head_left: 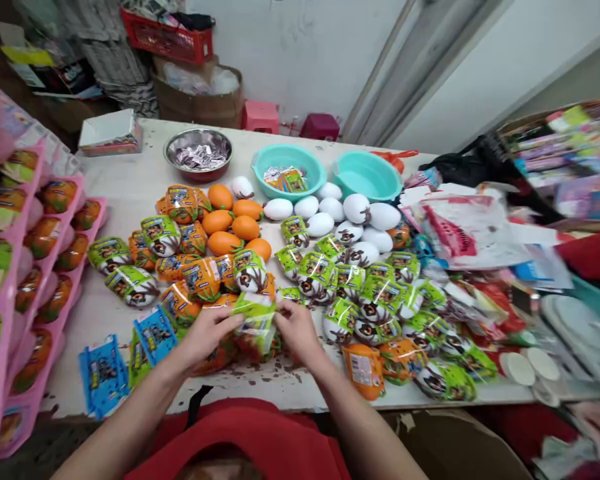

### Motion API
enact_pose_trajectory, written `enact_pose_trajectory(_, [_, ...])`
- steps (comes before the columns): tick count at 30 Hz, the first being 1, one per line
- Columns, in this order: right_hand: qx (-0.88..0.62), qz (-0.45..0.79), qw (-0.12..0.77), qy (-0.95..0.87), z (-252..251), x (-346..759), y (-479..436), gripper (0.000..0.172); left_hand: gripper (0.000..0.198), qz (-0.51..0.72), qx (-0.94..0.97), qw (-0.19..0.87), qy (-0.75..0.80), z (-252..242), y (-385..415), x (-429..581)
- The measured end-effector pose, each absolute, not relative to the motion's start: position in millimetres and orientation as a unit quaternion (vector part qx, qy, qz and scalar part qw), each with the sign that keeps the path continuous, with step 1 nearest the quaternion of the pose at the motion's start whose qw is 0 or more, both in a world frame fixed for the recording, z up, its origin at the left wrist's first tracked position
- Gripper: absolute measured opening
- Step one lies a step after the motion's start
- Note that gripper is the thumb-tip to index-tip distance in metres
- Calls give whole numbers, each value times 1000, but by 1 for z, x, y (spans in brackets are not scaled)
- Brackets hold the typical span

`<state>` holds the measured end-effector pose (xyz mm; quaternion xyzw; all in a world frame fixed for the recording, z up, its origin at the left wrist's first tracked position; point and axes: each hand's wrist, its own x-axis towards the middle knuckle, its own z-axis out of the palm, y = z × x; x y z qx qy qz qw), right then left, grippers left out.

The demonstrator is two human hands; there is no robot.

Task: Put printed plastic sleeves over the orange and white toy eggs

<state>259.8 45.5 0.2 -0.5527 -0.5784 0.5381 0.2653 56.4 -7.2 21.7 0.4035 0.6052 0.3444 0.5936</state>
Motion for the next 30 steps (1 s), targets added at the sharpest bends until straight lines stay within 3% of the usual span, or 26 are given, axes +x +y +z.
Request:
enact_pose_trajectory(8, [-530, 611, 261, -526, -4, 281, 58, 22, 31, 405, 286, 706, 505, 41, 28, 92])
enact_pose_trajectory(22, [-525, 629, 249, -517, -16, 311, 93, 29, 37, 444, 183, 748, 457, 50, 47, 114])
enact_pose_trajectory(25, [-607, 496, 317, -533, -4, 350, 164, 43, 41, 483, 143, 718, 480, 50, 55, 102])
enact_pose_trajectory(27, [-685, 299, 356, -560, 4, 375, 227, 56, 45, 491, 128, 699, 503, 44, 59, 94])
enact_pose_trajectory(30, [-760, 99, 316, -559, 9, 402, 321, 60, 46, 491, 104, 679, 536, 35, 60, 85])
